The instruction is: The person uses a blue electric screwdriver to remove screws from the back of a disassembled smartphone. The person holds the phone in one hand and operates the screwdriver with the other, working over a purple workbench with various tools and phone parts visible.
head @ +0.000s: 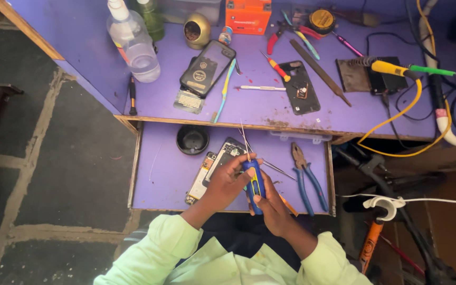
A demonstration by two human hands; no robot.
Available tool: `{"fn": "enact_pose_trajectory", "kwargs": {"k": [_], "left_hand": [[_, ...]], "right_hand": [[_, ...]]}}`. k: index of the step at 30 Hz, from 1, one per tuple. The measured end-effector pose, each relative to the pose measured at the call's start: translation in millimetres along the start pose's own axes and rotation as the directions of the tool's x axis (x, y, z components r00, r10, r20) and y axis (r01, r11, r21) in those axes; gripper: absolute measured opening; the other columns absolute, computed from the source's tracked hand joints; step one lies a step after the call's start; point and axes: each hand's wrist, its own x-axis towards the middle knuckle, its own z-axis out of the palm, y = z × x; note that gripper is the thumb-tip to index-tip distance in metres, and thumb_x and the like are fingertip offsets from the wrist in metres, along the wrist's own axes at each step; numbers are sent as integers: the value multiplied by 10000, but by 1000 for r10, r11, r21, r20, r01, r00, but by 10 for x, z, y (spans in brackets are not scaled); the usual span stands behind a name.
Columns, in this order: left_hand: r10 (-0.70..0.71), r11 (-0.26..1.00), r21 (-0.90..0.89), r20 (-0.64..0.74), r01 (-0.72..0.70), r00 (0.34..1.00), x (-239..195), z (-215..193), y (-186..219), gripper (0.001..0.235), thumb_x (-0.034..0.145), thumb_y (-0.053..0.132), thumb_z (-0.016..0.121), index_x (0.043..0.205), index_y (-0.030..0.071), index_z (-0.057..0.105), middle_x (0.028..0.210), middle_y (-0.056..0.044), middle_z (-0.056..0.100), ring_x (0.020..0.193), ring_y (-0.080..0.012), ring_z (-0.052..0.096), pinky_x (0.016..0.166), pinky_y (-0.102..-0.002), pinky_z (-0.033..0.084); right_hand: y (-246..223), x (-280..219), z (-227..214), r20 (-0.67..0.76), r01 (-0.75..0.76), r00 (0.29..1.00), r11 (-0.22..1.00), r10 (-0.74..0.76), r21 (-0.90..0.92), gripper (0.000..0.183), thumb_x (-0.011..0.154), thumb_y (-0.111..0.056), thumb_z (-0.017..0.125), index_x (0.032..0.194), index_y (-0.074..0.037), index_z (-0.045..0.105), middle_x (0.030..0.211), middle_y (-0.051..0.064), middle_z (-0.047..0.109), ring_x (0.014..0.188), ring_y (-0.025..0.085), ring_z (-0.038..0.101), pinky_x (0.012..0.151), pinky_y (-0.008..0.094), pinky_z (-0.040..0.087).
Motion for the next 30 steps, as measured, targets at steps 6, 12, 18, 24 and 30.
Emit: {"fn": "enact_pose_trajectory", "kwargs": {"k": [6, 12, 18, 24, 30], "left_hand": [[-9, 1000, -15, 8, 9, 1000, -3, 2, 12, 475, 1033, 198, 599, 1438, -22, 485, 1372, -150, 643, 1200, -154, 614, 1026, -328, 520], [-43, 999, -23, 27, 43, 999, 17, -24, 39, 446, 1033, 203, 585, 1414, -6, 486, 1388, -129, 635, 1146, -136, 629, 990, -306, 524], [-108, 991, -76, 33, 110, 994, 24, -34, 3, 346, 1041, 210, 623, 1290, -30, 603, 1150, -82, 684, 1077, -109, 629, 960, -293, 520], [-75, 994, 78, 4, 75, 997, 1, -40, 58, 304, 1020, 226, 630, 1214, -7, 649, 1070, -55, 713, 993, -96, 656, 888, -285, 543], [-98, 995, 33, 29, 97, 995, 14, -49, 67, 314, 1019, 217, 637, 1236, -9, 656, 1094, -65, 722, 1022, -104, 664, 920, -286, 536]], "right_hand": [[38, -25, -10, -9, -8, 1000, 1000, 8, -15, 729, 963, -241, 488, 1598, -62, 178, 1030, 103, 554, 808, 153, 552, 708, 309, 530], [48, 14, -25, -14, -45, 999, 999, 45, 13, 730, 972, -266, 495, 1604, -74, 184, 1022, 109, 555, 805, 145, 545, 700, 307, 532], [68, -8, -47, -11, -21, 1000, 999, 21, 26, 739, 986, -296, 494, 1609, -68, 168, 1028, 105, 554, 782, 147, 556, 692, 302, 527], [22, -29, -52, 11, -32, 999, 999, 32, -6, 756, 998, -317, 497, 1618, -52, 155, 1001, 101, 564, 773, 147, 552, 701, 301, 529], [6, -59, -44, 16, -33, 999, 999, 34, -25, 798, 1014, -341, 482, 1643, -65, 75, 999, 93, 557, 777, 143, 545, 708, 289, 515]]}}
